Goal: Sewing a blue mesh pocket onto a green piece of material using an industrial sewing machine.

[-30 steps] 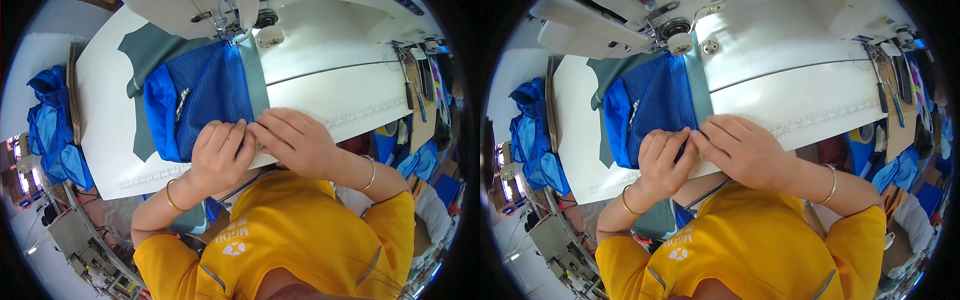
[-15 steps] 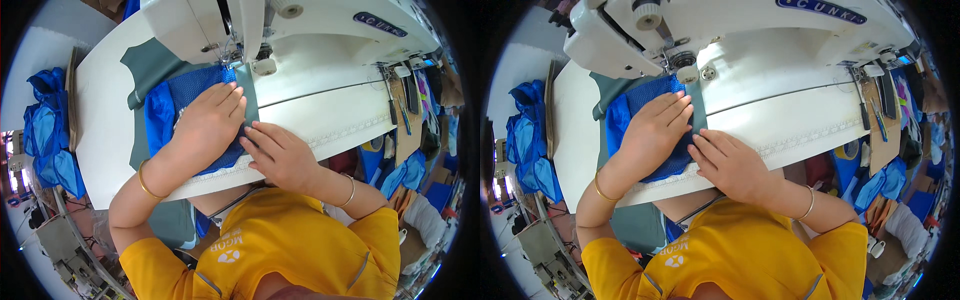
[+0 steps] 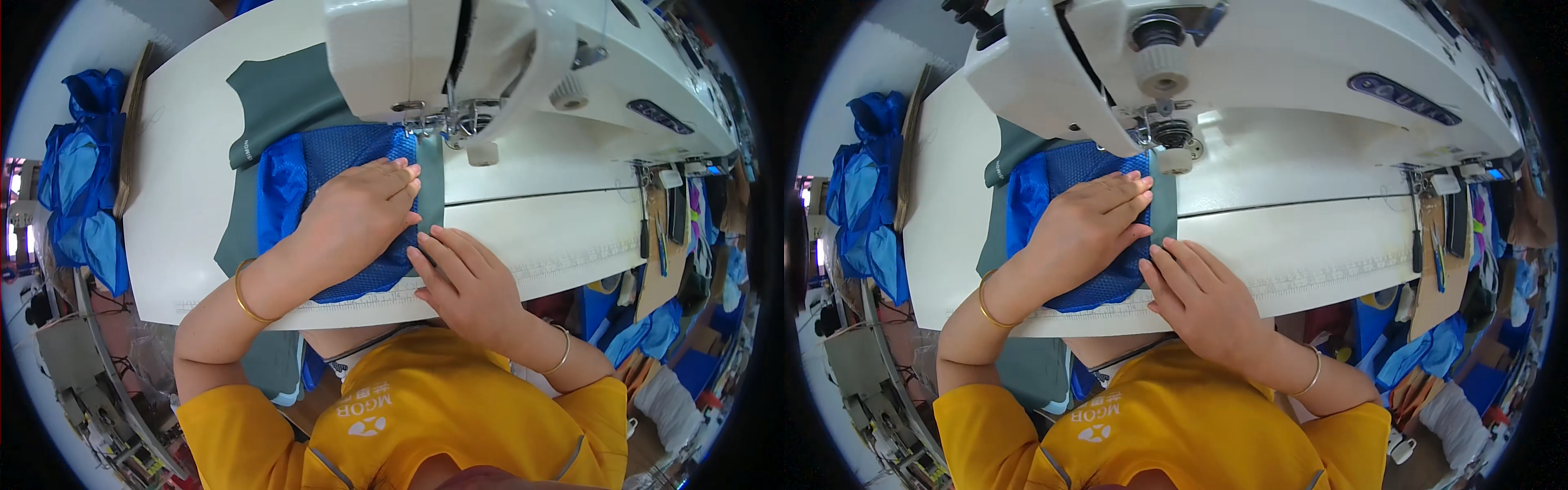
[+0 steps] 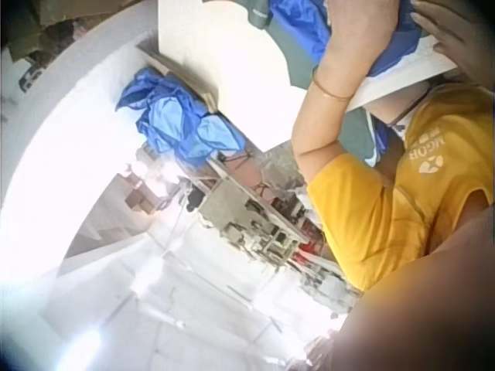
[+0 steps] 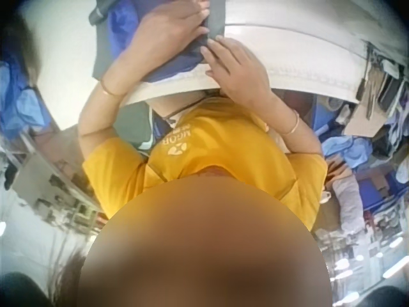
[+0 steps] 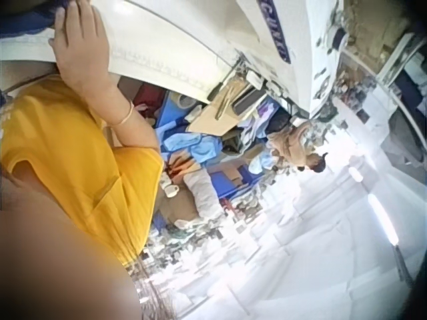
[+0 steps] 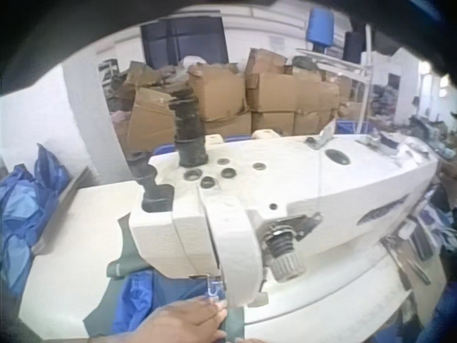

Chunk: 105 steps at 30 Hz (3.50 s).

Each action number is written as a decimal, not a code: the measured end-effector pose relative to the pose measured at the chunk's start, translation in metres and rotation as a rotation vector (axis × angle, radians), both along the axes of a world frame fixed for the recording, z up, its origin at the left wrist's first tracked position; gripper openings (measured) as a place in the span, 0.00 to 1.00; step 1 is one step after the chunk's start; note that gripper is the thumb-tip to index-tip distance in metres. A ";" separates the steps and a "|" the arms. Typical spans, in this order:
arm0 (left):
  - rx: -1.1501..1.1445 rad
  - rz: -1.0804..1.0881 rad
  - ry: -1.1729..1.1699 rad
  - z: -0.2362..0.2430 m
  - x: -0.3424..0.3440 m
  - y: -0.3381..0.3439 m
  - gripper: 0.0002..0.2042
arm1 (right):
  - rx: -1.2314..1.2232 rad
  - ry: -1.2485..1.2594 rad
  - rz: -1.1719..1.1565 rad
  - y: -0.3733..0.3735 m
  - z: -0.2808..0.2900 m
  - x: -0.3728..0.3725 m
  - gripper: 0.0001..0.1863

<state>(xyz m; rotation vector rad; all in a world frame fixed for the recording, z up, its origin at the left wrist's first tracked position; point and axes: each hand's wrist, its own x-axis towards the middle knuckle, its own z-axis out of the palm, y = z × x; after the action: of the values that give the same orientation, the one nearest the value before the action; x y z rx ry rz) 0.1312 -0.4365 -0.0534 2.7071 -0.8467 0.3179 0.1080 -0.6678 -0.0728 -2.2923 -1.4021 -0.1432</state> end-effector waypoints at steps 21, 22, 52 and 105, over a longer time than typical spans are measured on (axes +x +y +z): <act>0.204 0.058 -0.049 0.008 0.000 -0.008 0.19 | 0.011 -0.004 -0.010 0.003 0.000 0.024 0.28; 0.201 0.084 -0.037 0.006 -0.004 -0.008 0.19 | 0.017 -0.005 0.001 0.002 0.000 0.025 0.28; -0.058 0.126 -0.036 -0.008 0.031 0.009 0.15 | 0.043 -0.036 0.025 0.014 0.000 0.073 0.26; 0.001 0.054 -0.346 -0.025 0.002 -0.005 0.18 | 0.133 -0.163 0.048 0.008 -0.016 0.073 0.14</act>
<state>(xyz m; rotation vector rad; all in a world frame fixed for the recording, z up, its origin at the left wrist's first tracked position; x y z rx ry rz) 0.1327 -0.4419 -0.0784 2.7201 -0.8601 0.8158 0.1812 -0.6595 -0.0891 -2.1767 -1.4793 -0.4043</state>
